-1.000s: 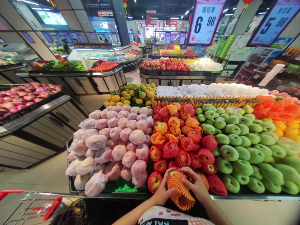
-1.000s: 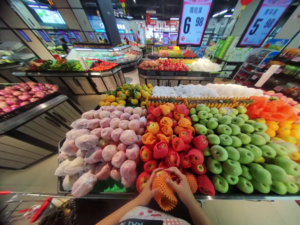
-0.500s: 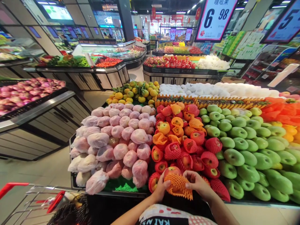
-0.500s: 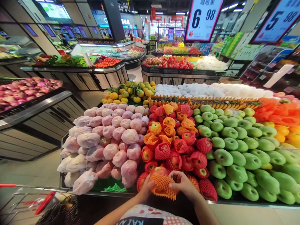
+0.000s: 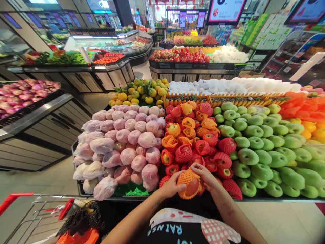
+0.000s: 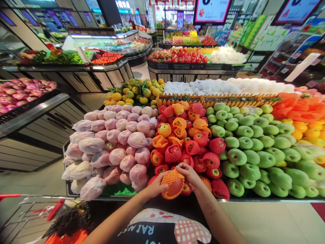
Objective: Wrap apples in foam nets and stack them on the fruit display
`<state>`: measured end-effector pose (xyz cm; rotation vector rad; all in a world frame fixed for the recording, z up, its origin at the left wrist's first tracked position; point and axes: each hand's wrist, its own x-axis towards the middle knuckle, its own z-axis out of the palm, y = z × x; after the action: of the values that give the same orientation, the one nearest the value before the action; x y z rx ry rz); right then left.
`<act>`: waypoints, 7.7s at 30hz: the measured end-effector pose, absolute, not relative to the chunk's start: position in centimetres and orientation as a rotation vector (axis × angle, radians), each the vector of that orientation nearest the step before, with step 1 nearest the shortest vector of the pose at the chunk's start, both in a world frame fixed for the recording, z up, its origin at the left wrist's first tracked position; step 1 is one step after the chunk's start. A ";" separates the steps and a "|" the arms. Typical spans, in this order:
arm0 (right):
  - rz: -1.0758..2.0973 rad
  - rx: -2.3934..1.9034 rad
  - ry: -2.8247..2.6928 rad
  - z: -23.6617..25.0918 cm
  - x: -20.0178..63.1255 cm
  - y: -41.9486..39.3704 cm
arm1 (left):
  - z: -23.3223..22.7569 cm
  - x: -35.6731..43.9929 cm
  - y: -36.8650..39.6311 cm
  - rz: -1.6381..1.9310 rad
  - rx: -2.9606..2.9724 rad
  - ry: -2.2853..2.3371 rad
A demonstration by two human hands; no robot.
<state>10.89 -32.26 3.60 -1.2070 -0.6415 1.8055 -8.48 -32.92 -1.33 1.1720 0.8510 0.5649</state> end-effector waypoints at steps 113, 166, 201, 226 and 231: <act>1.655 -1.318 -0.566 3.3 12.0 -33.7 | 1.5 -7.4 -32.7 0.708 1.137 0.685; 0.760 -1.473 -1.831 4.4 13.6 -34.8 | 3.1 -7.2 -32.9 0.909 1.252 0.979; 0.143 -1.655 -1.756 5.9 18.7 -15.7 | 2.7 -7.6 -33.5 0.848 1.218 0.911; 0.197 -2.028 -2.425 5.9 16.9 -14.2 | 1.6 -8.2 -31.5 0.903 1.271 1.018; 0.214 -2.255 -2.510 3.3 14.9 -15.0 | 3.0 -7.0 -29.4 0.980 1.440 0.994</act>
<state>14.86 -14.95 3.31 -2.2552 -2.5096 0.2138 -6.98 -29.40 3.03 1.4401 0.9940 0.9795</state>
